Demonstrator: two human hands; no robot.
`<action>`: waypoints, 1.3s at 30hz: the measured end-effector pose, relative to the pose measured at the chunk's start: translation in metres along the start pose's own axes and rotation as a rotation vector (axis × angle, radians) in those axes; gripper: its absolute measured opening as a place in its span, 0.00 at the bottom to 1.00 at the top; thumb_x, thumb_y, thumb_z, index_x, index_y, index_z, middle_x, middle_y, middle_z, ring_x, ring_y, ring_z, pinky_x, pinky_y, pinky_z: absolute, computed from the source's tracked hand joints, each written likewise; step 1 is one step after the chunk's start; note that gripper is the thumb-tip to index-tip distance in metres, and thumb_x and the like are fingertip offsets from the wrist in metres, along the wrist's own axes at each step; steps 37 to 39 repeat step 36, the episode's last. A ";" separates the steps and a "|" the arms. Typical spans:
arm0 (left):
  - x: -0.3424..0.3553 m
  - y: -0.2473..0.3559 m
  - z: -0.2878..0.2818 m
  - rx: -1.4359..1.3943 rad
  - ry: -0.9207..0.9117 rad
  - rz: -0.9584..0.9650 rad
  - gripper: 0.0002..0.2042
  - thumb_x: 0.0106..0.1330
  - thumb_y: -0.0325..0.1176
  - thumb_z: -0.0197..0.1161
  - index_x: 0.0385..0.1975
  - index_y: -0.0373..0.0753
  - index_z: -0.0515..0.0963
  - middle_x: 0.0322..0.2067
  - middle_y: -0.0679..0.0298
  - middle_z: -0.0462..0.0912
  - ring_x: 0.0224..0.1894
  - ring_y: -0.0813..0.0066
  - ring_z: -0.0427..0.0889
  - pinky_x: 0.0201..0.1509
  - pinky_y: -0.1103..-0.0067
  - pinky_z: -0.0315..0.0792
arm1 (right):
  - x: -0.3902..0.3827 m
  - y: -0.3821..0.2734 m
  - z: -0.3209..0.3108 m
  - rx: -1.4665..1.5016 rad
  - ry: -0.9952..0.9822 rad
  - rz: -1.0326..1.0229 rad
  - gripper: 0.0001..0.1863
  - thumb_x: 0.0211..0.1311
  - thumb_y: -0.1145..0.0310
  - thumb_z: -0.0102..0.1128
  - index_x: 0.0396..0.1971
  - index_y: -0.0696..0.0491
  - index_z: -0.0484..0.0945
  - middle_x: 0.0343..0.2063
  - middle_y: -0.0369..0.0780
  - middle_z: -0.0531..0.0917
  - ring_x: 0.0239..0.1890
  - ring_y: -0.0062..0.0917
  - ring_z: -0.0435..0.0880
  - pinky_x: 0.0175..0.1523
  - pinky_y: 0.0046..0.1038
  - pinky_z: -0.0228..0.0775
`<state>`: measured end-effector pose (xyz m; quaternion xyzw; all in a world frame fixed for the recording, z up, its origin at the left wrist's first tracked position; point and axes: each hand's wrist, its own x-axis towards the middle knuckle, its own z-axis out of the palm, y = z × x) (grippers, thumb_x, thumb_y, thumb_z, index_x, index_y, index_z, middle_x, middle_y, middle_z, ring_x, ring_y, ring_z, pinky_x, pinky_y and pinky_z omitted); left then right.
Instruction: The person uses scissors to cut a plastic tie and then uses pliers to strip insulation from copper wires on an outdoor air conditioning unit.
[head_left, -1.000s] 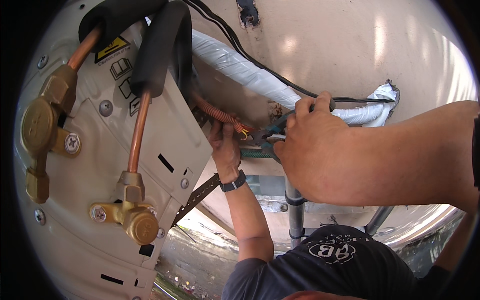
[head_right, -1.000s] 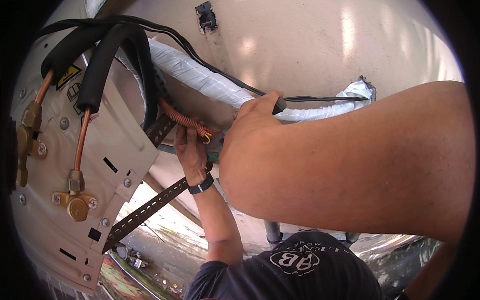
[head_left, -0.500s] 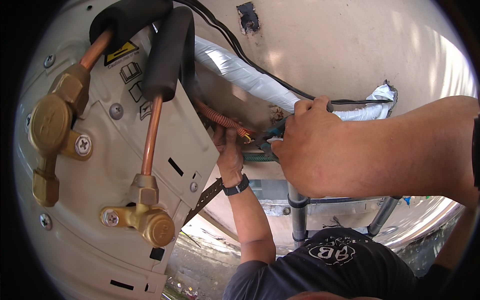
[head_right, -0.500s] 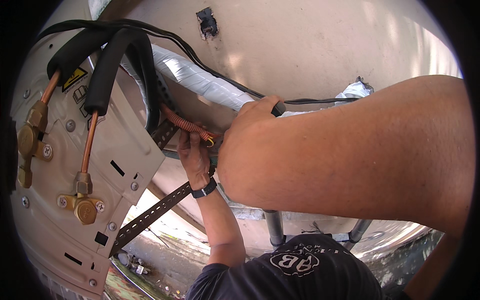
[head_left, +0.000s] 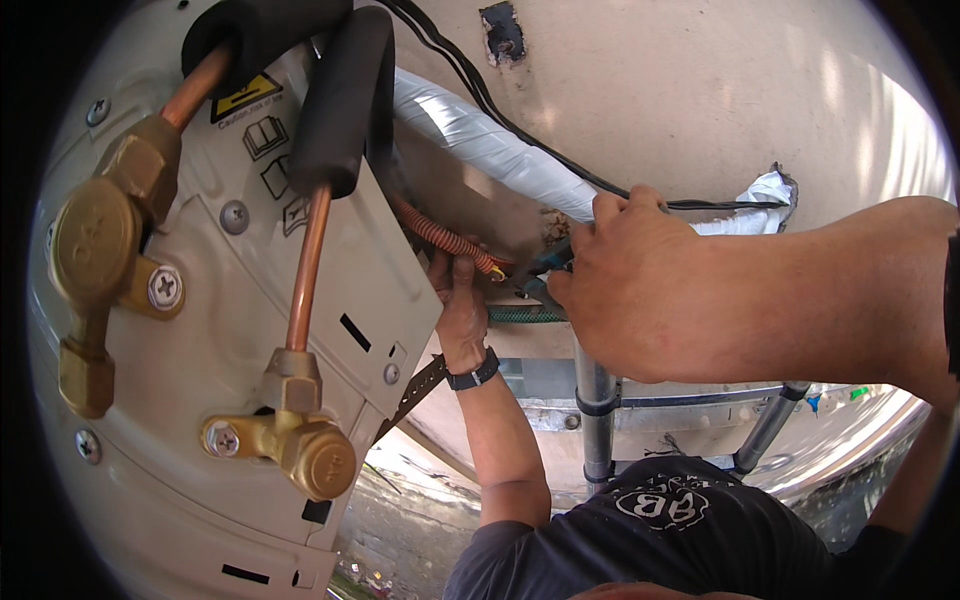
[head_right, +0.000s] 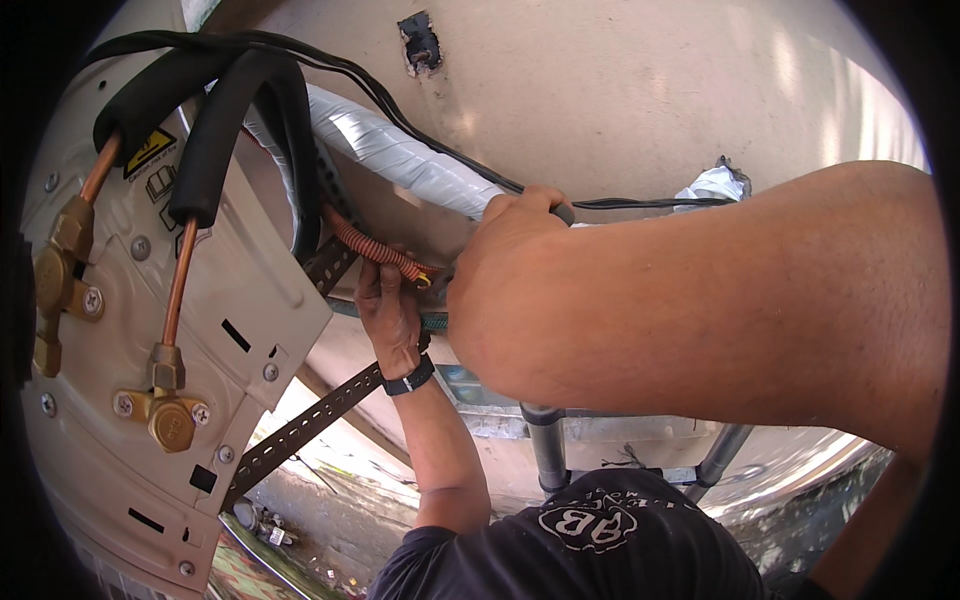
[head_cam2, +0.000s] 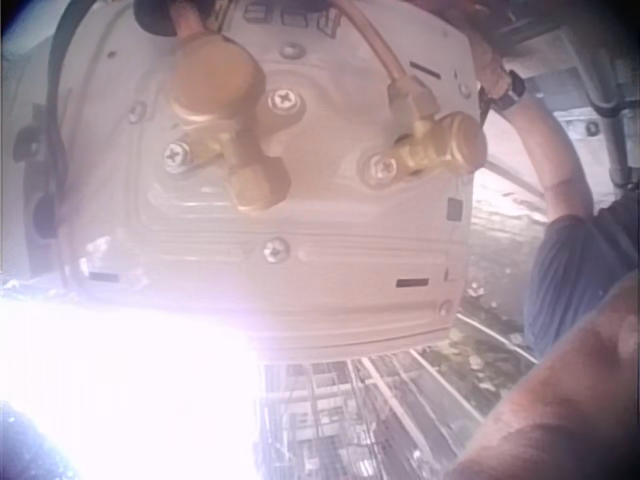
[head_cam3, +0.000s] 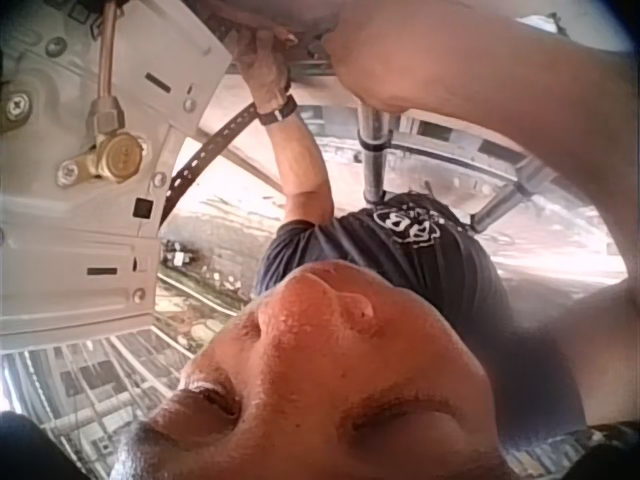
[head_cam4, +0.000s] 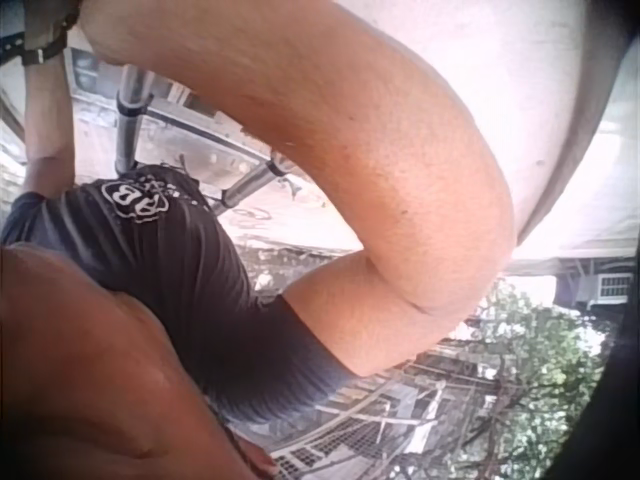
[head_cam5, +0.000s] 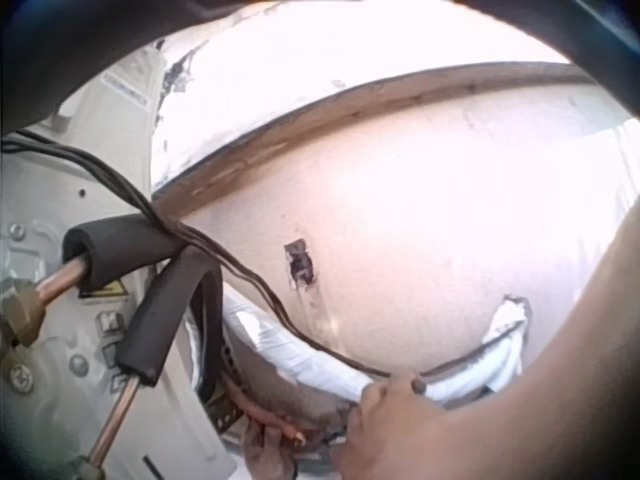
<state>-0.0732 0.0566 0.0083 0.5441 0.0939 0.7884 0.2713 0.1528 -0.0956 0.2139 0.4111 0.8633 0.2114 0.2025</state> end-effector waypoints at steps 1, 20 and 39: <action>0.000 0.000 0.000 -0.003 -0.004 0.007 0.22 0.74 0.36 0.69 0.63 0.32 0.75 0.52 0.60 0.85 0.52 0.67 0.83 0.63 0.67 0.75 | 0.000 0.001 0.000 -0.005 0.003 -0.013 0.24 0.69 0.63 0.59 0.61 0.58 0.79 0.52 0.53 0.83 0.57 0.45 0.80 0.57 0.46 0.72; -0.004 -0.003 0.000 -0.022 0.002 0.019 0.21 0.76 0.35 0.66 0.64 0.33 0.75 0.51 0.59 0.85 0.51 0.67 0.83 0.59 0.68 0.76 | 0.003 0.025 0.015 -0.143 -0.029 -0.277 0.25 0.68 0.66 0.63 0.60 0.66 0.76 0.52 0.54 0.84 0.52 0.44 0.85 0.52 0.37 0.82; -0.007 0.002 -0.005 -0.114 -0.073 0.036 0.29 0.77 0.38 0.65 0.72 0.33 0.66 0.55 0.59 0.81 0.56 0.68 0.78 0.65 0.67 0.72 | 0.007 0.016 0.006 -0.050 0.036 0.026 0.42 0.57 0.62 0.71 0.68 0.68 0.65 0.63 0.63 0.72 0.53 0.43 0.86 0.56 0.40 0.78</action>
